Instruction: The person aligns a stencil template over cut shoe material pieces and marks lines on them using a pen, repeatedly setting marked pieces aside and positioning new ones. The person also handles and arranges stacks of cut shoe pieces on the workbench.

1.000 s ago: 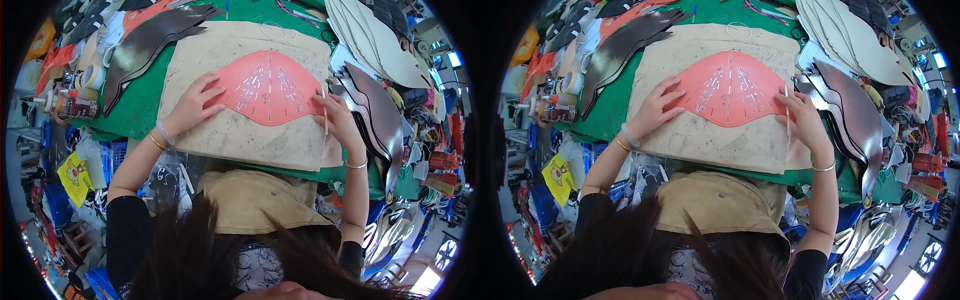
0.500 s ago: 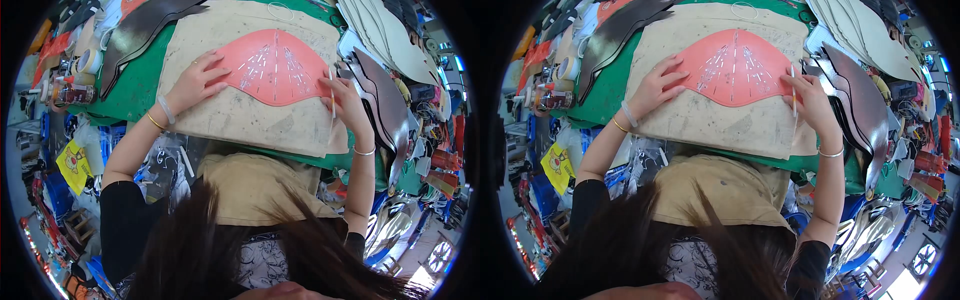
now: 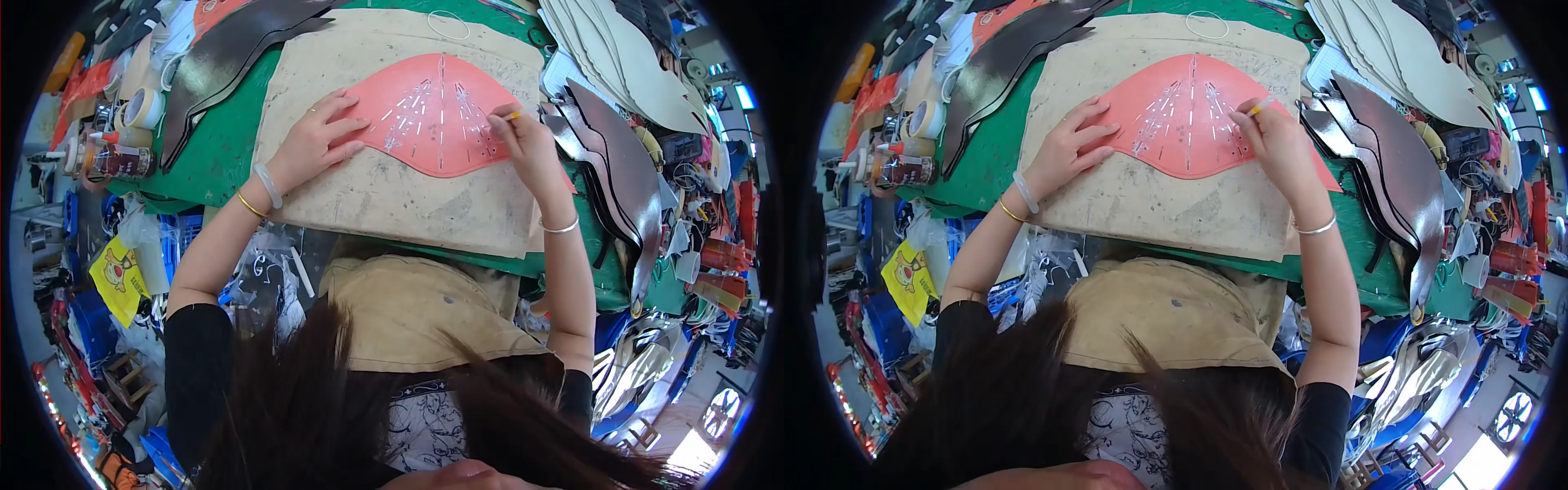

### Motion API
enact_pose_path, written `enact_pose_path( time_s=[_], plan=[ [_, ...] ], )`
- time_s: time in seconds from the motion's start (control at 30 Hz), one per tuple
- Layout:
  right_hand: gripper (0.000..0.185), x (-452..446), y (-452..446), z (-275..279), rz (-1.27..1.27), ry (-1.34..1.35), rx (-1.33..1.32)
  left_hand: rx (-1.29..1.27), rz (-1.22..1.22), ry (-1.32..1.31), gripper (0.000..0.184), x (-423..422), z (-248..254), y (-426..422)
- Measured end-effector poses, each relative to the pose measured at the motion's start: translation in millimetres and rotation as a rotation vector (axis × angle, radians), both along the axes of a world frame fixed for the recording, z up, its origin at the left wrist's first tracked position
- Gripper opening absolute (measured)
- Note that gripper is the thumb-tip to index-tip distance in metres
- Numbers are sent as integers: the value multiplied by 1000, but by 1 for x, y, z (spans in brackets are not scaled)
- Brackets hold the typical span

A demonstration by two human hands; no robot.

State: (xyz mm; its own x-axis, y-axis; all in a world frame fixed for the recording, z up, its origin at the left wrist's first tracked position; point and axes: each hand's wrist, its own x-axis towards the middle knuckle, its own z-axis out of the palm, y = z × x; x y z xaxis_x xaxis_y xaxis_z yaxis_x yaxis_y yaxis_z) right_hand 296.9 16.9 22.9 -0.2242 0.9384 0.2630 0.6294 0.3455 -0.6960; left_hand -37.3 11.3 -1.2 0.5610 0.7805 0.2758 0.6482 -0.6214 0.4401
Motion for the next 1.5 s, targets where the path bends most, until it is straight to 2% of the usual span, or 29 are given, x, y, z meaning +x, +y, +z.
enact_pose_path(
  time_s=[0.37, 0.57, 0.97, 1.07, 1.17, 1.5],
  plan=[
    [25, -6, 1, -4, -23, -51, 107, 40, -11, 12, 32, 0, -2, 1],
    [24, -16, 0, -3, 57, -60, 122, 41, -9, 11, 32, 0, -3, 1],
    [19, -20, 1, -2, 13, -67, 74, 53, -19, -2, 32, 0, -3, 1],
    [19, -44, 2, -2, 101, 70, 37, 59, -15, -9, 31, -1, -4, 1],
    [21, -76, 2, -5, 249, -29, 60, 70, -18, -3, 31, -1, -5, 1],
    [21, -79, 13, -8, 276, -107, 111, 71, -23, -20, 30, 0, -4, 1]
  ],
)
